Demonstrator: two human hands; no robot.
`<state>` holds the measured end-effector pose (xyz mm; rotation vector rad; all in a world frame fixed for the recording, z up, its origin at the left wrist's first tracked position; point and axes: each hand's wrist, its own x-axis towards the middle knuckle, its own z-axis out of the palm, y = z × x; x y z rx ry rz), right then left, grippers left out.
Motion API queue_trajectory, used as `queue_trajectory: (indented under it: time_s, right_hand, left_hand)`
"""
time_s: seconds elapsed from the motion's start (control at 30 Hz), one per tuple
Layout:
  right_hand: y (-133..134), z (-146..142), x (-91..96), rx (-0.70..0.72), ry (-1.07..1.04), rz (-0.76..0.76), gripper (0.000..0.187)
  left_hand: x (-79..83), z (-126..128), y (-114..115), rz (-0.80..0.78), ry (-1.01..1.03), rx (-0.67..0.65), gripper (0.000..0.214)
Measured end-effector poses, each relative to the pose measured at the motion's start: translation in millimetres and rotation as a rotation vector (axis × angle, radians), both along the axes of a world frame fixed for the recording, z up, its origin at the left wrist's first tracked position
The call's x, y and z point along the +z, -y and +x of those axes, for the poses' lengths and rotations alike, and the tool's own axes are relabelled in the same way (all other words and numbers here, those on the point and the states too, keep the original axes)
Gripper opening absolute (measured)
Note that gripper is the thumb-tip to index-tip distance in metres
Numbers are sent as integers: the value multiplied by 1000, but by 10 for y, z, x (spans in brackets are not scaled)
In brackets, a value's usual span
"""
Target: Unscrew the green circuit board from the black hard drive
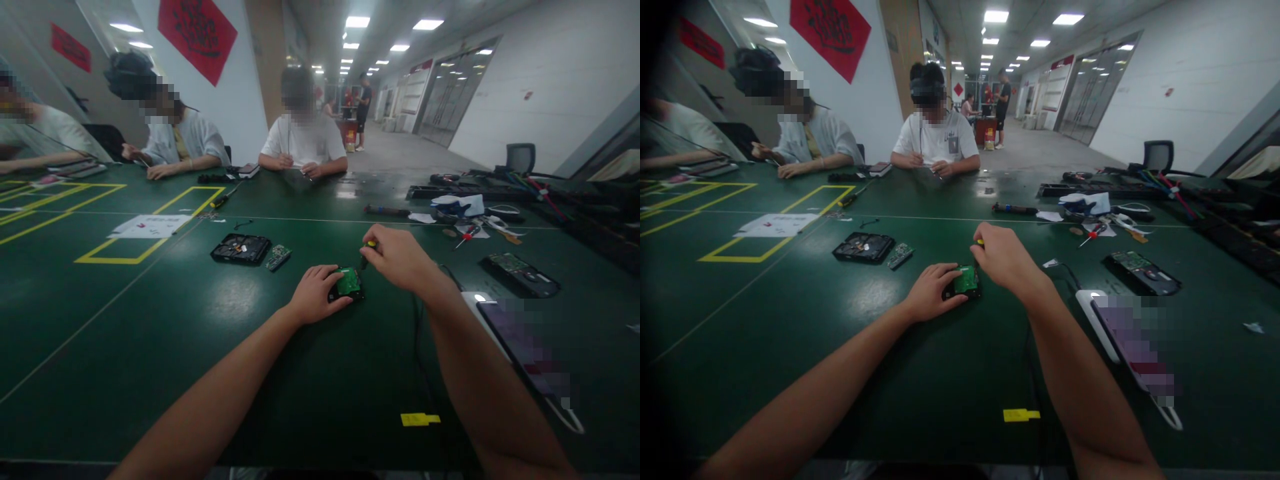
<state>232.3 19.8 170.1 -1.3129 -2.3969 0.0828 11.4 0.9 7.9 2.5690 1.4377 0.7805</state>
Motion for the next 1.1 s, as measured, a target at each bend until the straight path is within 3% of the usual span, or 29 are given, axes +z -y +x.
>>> queue_trajectory:
  time_s: [0.27, 0.4, 0.63, 0.9, 1.1]
  right_hand:
    - [40, 17, 54, 137, -18, -44, 14]
    - [77, 39, 83, 179, -10, -123, 25]
    - [57, 1, 56, 24, -47, -120, 13]
    - [16, 26, 43, 158, -41, -77, 9]
    - [65, -10, 53, 132, -45, -129, 27]
  left_hand:
    - [-6, 0, 3, 15, -6, 5, 68]
    - [-27, 2, -6, 20, -5, 10, 68]
    - [-32, 0, -10, 13, 9, 2, 67]
    - [-15, -7, -10, 16, 3, -1, 67]
    - [-23, -10, -11, 18, 1, 5, 69]
